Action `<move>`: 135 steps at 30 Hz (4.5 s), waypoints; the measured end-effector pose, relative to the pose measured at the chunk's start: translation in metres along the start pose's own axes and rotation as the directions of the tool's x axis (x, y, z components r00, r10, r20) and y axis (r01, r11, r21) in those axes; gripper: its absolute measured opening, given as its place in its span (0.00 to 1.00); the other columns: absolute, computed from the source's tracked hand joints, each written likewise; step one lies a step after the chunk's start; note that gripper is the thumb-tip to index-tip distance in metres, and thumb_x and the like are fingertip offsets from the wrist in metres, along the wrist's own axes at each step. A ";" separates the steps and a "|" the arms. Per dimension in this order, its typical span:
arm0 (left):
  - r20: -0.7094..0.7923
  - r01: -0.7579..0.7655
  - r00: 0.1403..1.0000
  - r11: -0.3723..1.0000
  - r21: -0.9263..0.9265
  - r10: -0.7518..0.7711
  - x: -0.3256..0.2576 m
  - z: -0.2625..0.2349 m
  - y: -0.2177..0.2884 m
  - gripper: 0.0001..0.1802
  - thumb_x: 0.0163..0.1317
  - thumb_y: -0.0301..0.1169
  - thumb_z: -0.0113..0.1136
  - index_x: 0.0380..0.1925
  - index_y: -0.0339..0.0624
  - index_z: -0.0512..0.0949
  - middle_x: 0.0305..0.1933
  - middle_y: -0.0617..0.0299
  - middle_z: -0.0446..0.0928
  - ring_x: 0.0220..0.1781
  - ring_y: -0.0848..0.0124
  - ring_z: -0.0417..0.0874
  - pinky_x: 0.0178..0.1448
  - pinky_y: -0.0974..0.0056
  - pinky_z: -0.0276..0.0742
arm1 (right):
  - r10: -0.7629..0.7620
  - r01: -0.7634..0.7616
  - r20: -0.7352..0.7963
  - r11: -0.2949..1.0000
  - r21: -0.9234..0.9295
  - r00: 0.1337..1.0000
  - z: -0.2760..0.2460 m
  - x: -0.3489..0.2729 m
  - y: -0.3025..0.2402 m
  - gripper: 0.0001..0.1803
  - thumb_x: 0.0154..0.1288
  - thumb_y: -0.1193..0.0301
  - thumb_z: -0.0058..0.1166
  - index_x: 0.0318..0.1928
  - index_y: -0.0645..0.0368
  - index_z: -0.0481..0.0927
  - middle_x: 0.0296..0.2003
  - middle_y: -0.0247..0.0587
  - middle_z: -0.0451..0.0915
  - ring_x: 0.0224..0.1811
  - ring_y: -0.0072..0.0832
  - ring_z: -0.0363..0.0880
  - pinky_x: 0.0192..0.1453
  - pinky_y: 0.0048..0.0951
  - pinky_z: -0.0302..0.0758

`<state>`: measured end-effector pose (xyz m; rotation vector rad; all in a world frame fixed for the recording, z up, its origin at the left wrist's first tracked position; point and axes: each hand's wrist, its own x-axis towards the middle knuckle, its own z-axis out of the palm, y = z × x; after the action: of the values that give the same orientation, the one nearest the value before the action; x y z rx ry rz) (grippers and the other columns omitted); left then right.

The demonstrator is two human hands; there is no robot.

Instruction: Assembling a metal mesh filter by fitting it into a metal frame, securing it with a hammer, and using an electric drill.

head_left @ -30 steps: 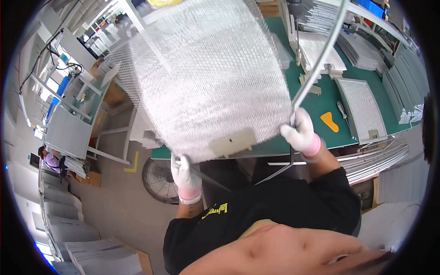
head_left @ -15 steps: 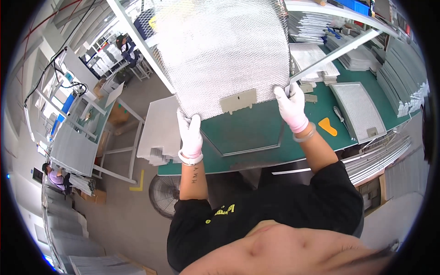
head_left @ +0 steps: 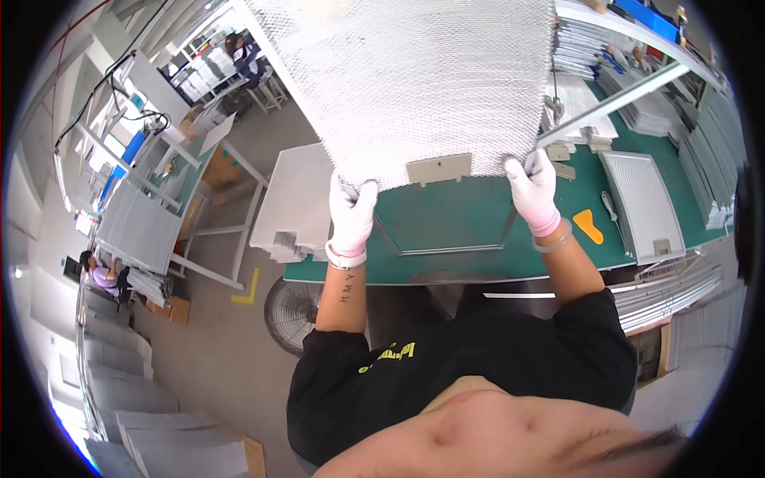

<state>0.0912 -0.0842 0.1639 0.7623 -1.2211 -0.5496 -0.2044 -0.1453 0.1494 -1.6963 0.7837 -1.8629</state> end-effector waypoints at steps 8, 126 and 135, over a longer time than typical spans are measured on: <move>-0.040 -0.024 0.999 0.986 -0.165 0.017 -0.007 -0.008 -0.001 0.22 0.68 0.18 0.54 0.62 0.38 0.70 0.35 0.72 0.75 0.29 0.87 0.67 0.32 0.78 0.64 | 0.003 -0.004 0.037 1.000 0.026 0.999 0.006 -0.005 -0.020 0.10 0.71 0.70 0.60 0.37 0.62 0.73 0.23 0.22 0.65 0.24 0.12 0.58 0.27 0.21 0.60; 0.697 0.039 -0.329 0.728 0.685 -0.638 -0.010 0.136 -0.169 0.16 0.54 0.33 0.67 0.41 0.38 0.87 0.38 0.56 0.87 0.35 0.67 0.88 0.41 0.62 0.84 | -0.522 0.142 0.619 0.819 0.556 0.587 -0.067 -0.052 -0.080 0.13 0.41 0.80 0.54 0.11 0.58 0.63 0.25 0.50 0.80 0.16 0.25 0.77 0.13 0.20 0.63; 0.713 -0.307 -0.188 0.730 0.611 -0.676 -0.019 0.144 -0.161 0.15 0.53 0.37 0.68 0.38 0.40 0.86 0.37 0.54 0.87 0.37 0.61 0.87 0.45 0.60 0.82 | -0.523 0.229 0.348 0.752 0.618 0.778 -0.065 -0.085 -0.059 0.06 0.54 0.84 0.55 0.29 0.64 0.72 0.34 0.55 0.82 0.20 0.28 0.80 0.15 0.21 0.67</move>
<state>-0.0483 -0.2045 0.0504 1.1692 -3.0724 -1.1929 -0.2598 -0.0386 0.1273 -1.9002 -0.3394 -1.5334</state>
